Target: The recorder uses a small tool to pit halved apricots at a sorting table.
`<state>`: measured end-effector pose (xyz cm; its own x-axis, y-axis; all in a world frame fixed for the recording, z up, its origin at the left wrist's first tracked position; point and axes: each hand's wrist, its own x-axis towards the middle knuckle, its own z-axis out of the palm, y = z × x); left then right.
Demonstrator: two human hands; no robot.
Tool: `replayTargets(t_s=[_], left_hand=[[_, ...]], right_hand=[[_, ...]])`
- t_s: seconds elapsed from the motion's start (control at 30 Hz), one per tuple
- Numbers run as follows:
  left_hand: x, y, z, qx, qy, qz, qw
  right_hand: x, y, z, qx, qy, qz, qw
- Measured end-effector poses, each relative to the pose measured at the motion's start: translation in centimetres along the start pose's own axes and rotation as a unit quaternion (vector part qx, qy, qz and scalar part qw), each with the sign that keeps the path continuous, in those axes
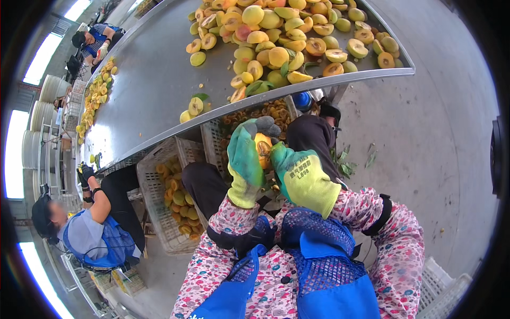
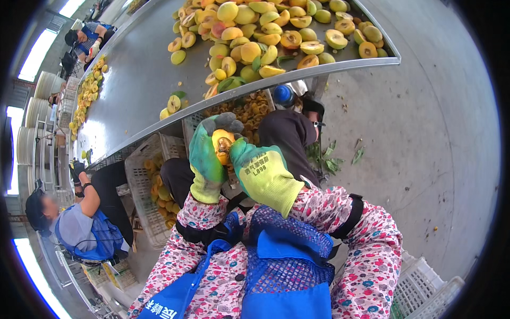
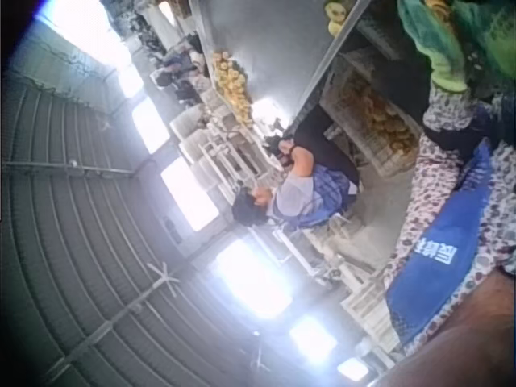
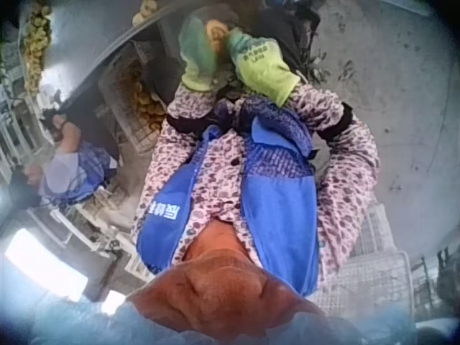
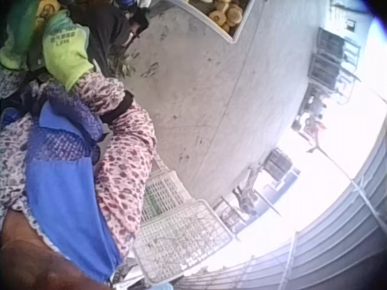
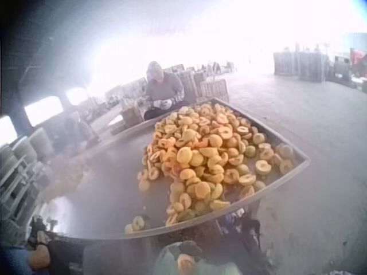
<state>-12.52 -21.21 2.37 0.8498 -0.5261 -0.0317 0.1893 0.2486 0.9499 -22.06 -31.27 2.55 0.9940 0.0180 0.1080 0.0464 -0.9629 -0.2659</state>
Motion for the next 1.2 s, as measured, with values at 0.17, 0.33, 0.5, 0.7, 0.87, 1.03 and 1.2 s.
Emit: replayTargets(t_s=[0.17, 0.33, 0.5, 0.7, 0.87, 1.03, 1.2], left_hand=[[0.5, 0.6, 0.0, -0.032, 0.027, -0.122, 0.992], [0.9, 1.4, -0.1, 0.019, 0.013, -0.179, 0.984], [-0.1, 1.2, -1.4, 0.017, 0.007, -0.060, 0.998], [-0.7, 1.7, -4.0, -0.022, -0.069, -0.170, 0.983], [-1.9, 1.6, -4.2, -0.052, -0.036, -0.099, 0.993], [-2.0, 0.1, -5.2, 0.013, 0.087, -0.046, 0.995], [-1.2, -0.2, -9.4, 0.093, 0.234, 0.055, 0.966]], right_hand=[[-0.4, 0.8, -0.4, 0.045, 0.018, -0.056, 0.997], [-0.2, 0.7, -1.0, 0.329, 0.008, 0.040, 0.943], [1.3, 0.7, -3.3, 0.774, -0.224, 0.165, 0.568], [1.0, -0.3, -1.0, 0.332, -0.053, -0.029, 0.941], [2.3, -0.5, -2.1, 0.729, -0.295, 0.133, 0.603], [2.5, -2.5, 1.7, 0.875, -0.253, 0.181, 0.370], [3.6, -5.1, 2.3, 0.824, -0.186, 0.155, 0.513]])
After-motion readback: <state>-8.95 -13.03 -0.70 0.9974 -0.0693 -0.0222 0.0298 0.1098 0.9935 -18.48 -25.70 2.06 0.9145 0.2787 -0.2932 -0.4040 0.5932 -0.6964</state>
